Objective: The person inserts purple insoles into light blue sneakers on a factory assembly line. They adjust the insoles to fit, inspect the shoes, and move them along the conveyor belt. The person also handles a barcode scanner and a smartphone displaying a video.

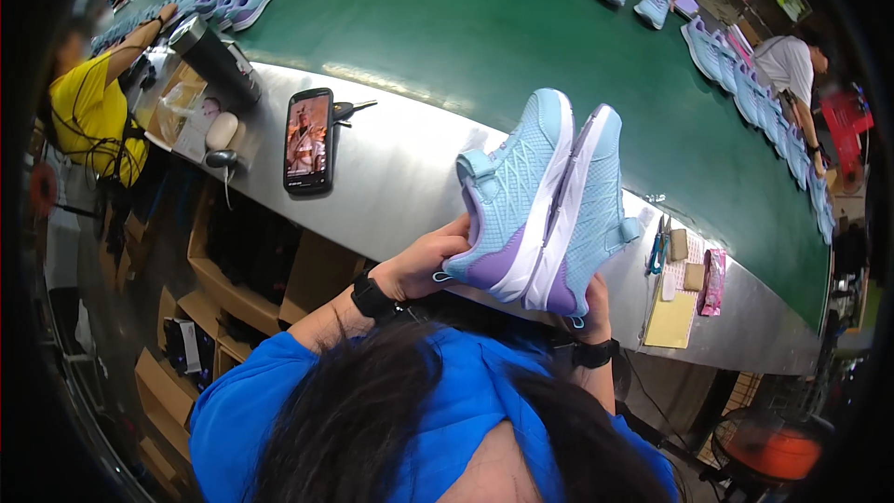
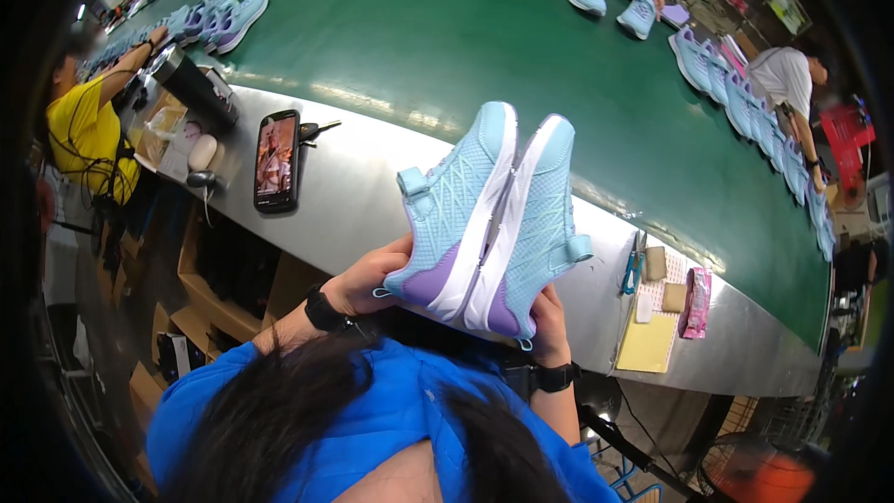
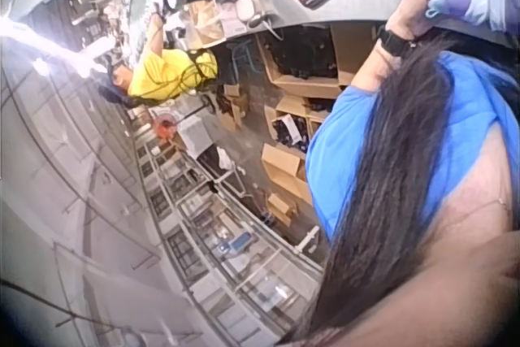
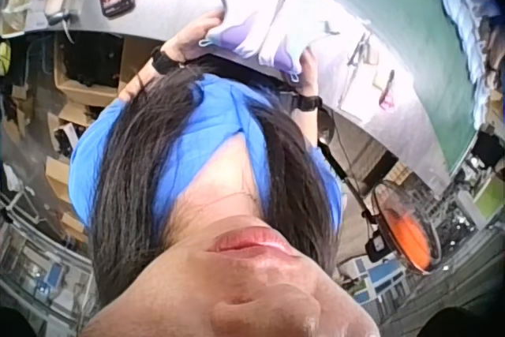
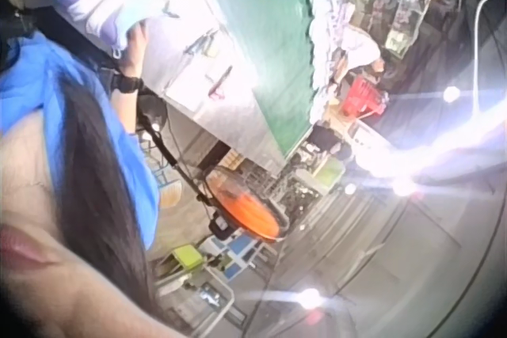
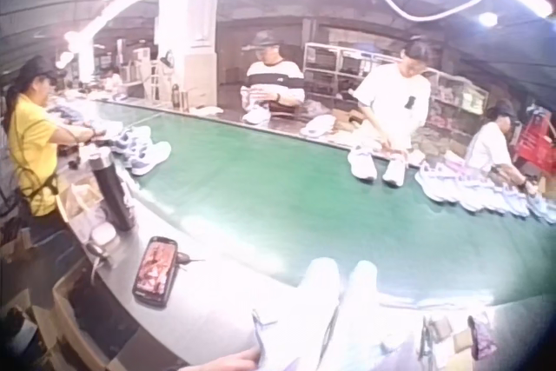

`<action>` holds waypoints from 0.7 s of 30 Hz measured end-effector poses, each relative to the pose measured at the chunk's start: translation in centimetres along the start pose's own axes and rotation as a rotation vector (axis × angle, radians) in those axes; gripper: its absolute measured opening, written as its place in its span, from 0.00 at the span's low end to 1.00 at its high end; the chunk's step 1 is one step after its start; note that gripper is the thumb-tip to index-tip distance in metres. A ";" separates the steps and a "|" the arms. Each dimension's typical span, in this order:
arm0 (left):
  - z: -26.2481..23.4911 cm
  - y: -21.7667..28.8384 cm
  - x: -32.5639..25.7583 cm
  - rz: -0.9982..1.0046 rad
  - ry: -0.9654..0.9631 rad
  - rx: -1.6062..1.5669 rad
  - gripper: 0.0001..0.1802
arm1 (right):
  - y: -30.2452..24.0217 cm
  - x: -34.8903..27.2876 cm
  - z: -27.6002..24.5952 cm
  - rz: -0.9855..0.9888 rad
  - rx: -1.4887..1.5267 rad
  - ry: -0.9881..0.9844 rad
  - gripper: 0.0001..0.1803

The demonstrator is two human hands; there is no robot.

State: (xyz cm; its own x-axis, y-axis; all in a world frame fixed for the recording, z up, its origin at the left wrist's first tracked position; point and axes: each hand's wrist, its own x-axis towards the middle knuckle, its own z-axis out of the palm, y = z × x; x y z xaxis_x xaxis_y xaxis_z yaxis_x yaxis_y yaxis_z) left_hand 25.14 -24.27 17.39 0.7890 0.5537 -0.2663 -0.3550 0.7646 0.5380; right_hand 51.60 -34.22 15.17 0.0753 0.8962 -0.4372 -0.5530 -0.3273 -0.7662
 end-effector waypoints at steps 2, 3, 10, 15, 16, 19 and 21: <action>0.2 0.3 0.1 0.008 0.046 0.009 0.40 | -0.5 -0.1 0.6 0.011 0.009 0.043 0.25; 0.7 0.7 0.0 0.010 0.080 0.023 0.41 | -0.7 -0.2 0.7 -0.015 0.007 0.040 0.26; 0.7 2.3 -0.5 0.270 0.197 0.133 0.44 | -3.3 -0.9 1.8 -0.263 -0.132 0.013 0.31; 1.2 3.8 -1.0 0.613 0.256 0.452 0.44 | -5.9 -1.2 4.1 -0.651 -0.435 0.058 0.38; 1.3 3.8 -1.2 0.690 0.316 0.594 0.43 | -6.4 -1.5 4.8 -0.660 -0.473 0.090 0.40; 1.5 4.0 -2.1 0.826 0.504 1.054 0.40 | -7.2 -2.5 4.8 -0.775 -1.023 0.317 0.38; 2.0 3.6 -2.6 0.882 0.596 1.294 0.41 | -7.1 -2.5 4.8 -0.952 -1.324 0.402 0.37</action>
State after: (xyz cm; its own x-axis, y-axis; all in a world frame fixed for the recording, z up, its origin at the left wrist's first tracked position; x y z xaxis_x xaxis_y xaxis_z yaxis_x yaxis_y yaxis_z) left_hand 22.75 -23.61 21.63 0.1915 0.9076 0.3736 0.3032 -0.4167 0.8570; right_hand 51.33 -32.67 23.92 0.2576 0.8501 0.4593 0.8265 0.0523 -0.5605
